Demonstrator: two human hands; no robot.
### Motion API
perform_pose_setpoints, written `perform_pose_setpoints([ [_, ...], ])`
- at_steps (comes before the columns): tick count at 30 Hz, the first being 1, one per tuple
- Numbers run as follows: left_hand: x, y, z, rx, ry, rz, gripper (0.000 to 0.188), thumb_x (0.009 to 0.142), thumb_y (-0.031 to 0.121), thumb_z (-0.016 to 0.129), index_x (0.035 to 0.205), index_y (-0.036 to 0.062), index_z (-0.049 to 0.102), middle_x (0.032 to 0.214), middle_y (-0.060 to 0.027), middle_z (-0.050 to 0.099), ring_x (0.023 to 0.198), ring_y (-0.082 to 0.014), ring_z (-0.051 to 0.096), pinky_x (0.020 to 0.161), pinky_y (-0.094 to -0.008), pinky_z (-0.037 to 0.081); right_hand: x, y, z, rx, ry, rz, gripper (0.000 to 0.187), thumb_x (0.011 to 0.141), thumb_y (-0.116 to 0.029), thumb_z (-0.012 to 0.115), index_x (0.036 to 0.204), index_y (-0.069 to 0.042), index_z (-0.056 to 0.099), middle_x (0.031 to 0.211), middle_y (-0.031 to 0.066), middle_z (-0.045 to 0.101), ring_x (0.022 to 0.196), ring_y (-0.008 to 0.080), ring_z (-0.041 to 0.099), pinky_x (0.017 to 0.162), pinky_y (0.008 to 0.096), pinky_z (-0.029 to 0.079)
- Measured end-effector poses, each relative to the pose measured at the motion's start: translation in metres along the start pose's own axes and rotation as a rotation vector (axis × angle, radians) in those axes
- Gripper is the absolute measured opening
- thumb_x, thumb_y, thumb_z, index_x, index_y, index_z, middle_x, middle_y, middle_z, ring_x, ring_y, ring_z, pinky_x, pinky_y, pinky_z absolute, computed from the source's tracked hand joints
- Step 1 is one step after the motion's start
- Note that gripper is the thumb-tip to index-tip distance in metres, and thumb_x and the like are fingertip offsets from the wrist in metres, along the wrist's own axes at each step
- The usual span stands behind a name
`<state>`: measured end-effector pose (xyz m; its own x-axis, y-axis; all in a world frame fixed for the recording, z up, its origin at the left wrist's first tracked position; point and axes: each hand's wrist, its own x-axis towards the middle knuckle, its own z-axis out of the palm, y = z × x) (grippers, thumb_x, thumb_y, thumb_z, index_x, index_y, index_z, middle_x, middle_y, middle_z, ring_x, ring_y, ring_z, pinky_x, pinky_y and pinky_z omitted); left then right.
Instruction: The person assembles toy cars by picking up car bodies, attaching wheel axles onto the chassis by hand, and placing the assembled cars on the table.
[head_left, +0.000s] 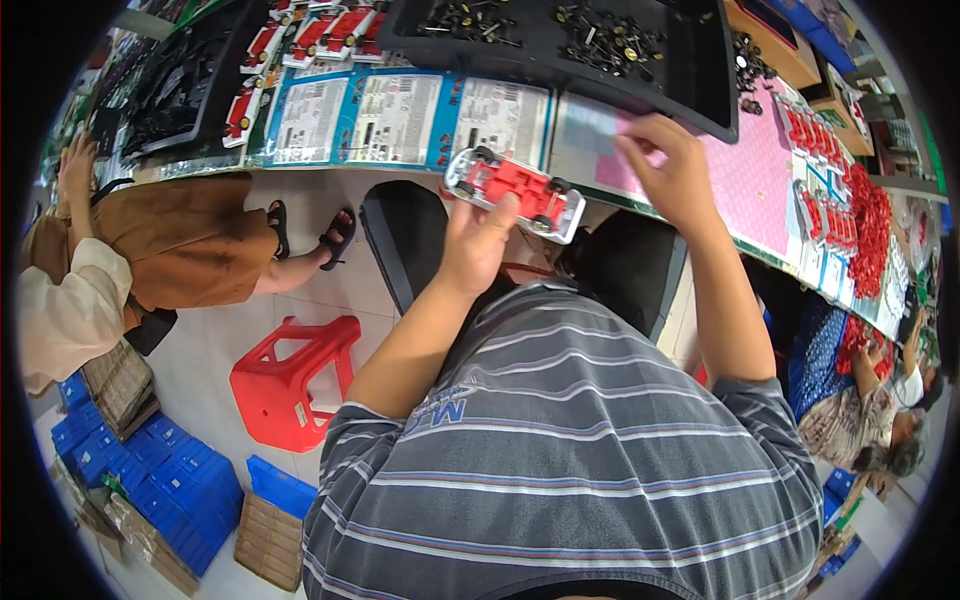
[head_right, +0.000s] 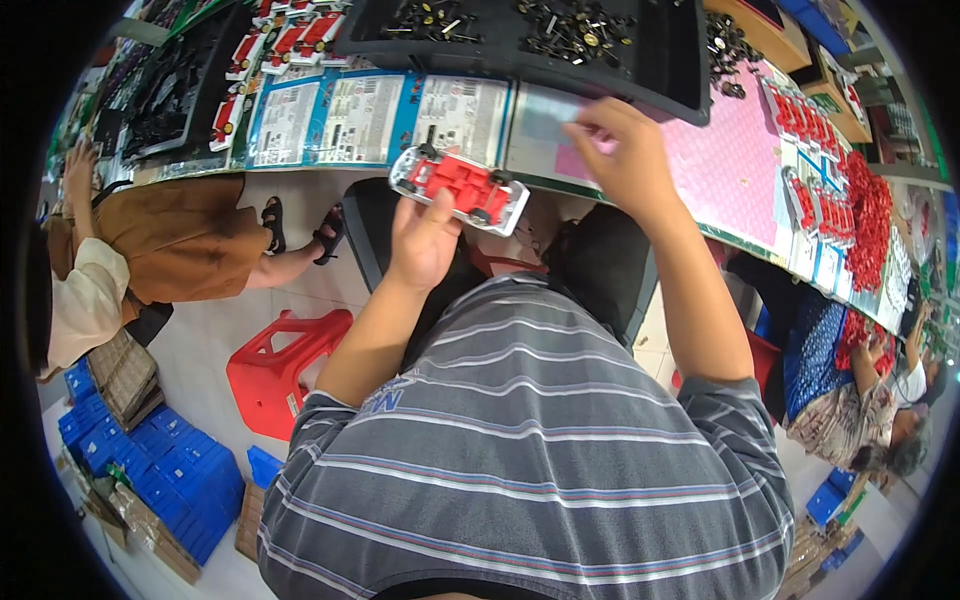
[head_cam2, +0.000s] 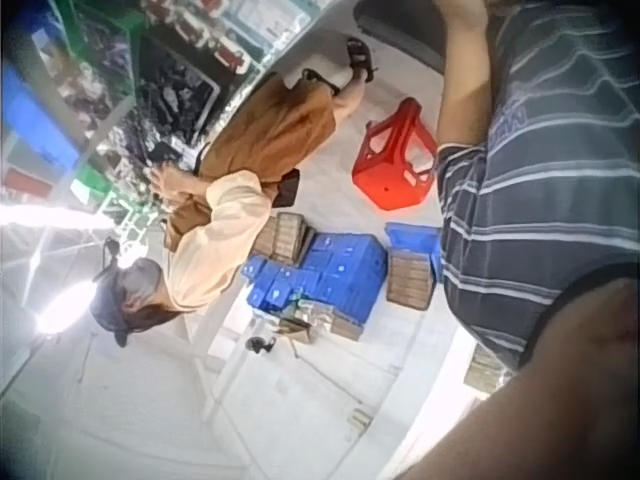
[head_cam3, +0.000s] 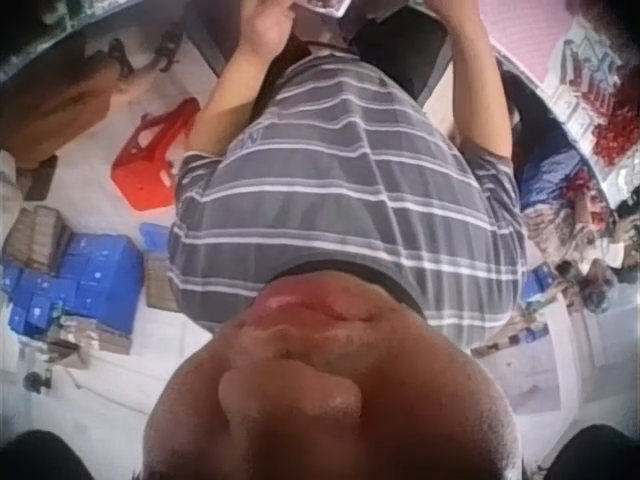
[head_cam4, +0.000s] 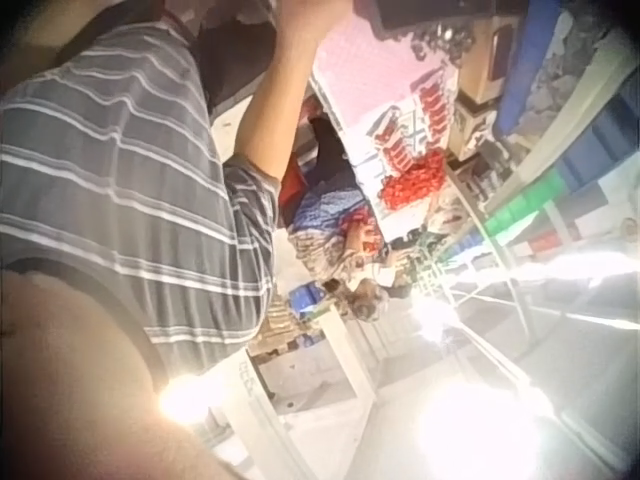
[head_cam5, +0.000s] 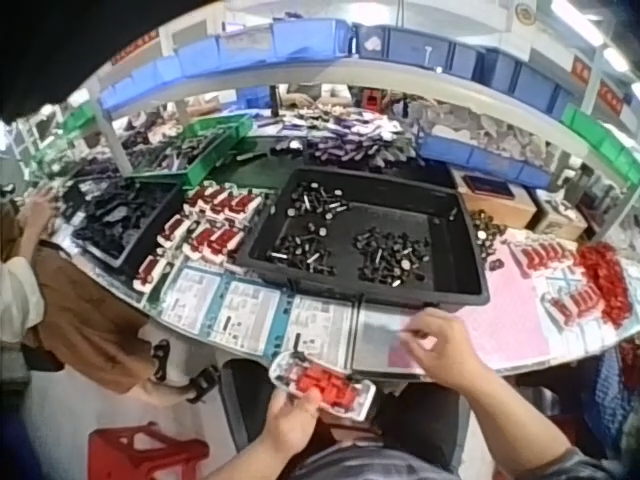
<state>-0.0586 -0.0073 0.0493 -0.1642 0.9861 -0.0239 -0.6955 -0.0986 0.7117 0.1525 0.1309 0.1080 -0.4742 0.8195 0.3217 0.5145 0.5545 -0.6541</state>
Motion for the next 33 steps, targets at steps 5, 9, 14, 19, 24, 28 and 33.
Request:
perform_pose_setpoints([
  [5, 0.026, 0.062, -0.057, 0.06, 0.106, 0.065, 0.036, 0.102, 0.018, 0.054, 0.134, 0.0023, 0.047, 0.128, -0.0143, 0.06, 0.116, -0.0259, 0.062, 0.098, -0.0439, 0.051, -0.046, 0.097, -0.003, -0.234, 0.4, 0.207, 0.012, 0.085, -0.008, 0.072, 0.085, 0.003, 0.067, 0.082, 0.0139, 0.063, 0.065, 0.0257, 0.063, 0.062, 0.0338, 0.05],
  [9, 0.052, 0.123, -0.127, 0.238, 0.239, 0.168, 0.029, 0.104, 0.016, 0.051, 0.129, 0.0007, 0.051, 0.122, -0.0138, 0.063, 0.108, -0.0238, 0.065, 0.094, -0.0415, 0.053, -0.039, 0.097, 0.002, -0.338, 0.324, 0.214, 0.012, 0.086, -0.009, 0.068, 0.083, 0.002, 0.063, 0.086, 0.0143, 0.062, 0.065, 0.0285, 0.061, 0.061, 0.0365, 0.049],
  [14, 0.092, 0.184, -0.187, 0.945, 0.535, 0.086, 0.03, 0.104, 0.025, 0.052, 0.117, -0.0009, 0.062, 0.102, -0.0084, 0.069, 0.084, -0.0118, 0.065, 0.074, -0.0282, 0.051, -0.035, 0.093, 0.001, -0.343, 0.26, 0.243, 0.012, 0.087, -0.009, 0.067, 0.086, 0.002, 0.062, 0.086, 0.0148, 0.06, 0.065, 0.0285, 0.06, 0.063, 0.0357, 0.049],
  [19, 0.137, 0.223, -0.221, 1.181, 0.717, -0.001, 0.034, 0.103, 0.031, 0.053, 0.109, 0.0004, 0.065, 0.088, -0.0034, 0.068, 0.074, -0.0104, 0.059, 0.064, -0.0282, 0.046, -0.034, 0.09, 0.003, -0.339, 0.271, 0.244, 0.012, 0.086, -0.009, 0.067, 0.085, 0.002, 0.062, 0.084, 0.0145, 0.06, 0.066, 0.0292, 0.061, 0.063, 0.0367, 0.049],
  [24, 0.155, 0.228, -0.22, 1.661, 0.739, 0.048, 0.049, 0.1, 0.04, 0.054, 0.113, -0.0048, 0.067, 0.103, -0.0202, 0.071, 0.096, -0.0277, 0.067, 0.088, -0.0383, 0.048, -0.036, 0.091, 0.003, -0.357, 0.277, 0.241, 0.012, 0.086, -0.009, 0.068, 0.084, 0.001, 0.063, 0.084, 0.0142, 0.061, 0.067, 0.03, 0.061, 0.063, 0.0374, 0.05],
  [28, 0.147, 0.226, -0.223, 1.669, 0.737, 0.091, 0.057, 0.098, 0.046, 0.055, 0.119, -0.0055, 0.065, 0.113, -0.0223, 0.069, 0.106, -0.0299, 0.065, 0.093, -0.0375, 0.047, -0.036, 0.091, 0.003, -0.368, 0.274, 0.256, 0.012, 0.086, -0.009, 0.068, 0.084, 0.001, 0.063, 0.084, 0.0144, 0.06, 0.067, 0.0302, 0.061, 0.063, 0.0378, 0.049],
  [33, 0.124, 0.217, -0.221, 1.91, 0.712, 0.392, 0.086, 0.079, 0.058, 0.073, 0.124, -0.014, 0.058, 0.119, -0.0345, 0.063, 0.115, -0.0426, 0.061, 0.101, -0.0419, 0.045, -0.033, 0.089, 0.002, -0.372, 0.256, 0.253, 0.011, 0.087, -0.008, 0.067, 0.087, 0.002, 0.062, 0.085, 0.0144, 0.06, 0.066, 0.0273, 0.061, 0.064, 0.0351, 0.049],
])
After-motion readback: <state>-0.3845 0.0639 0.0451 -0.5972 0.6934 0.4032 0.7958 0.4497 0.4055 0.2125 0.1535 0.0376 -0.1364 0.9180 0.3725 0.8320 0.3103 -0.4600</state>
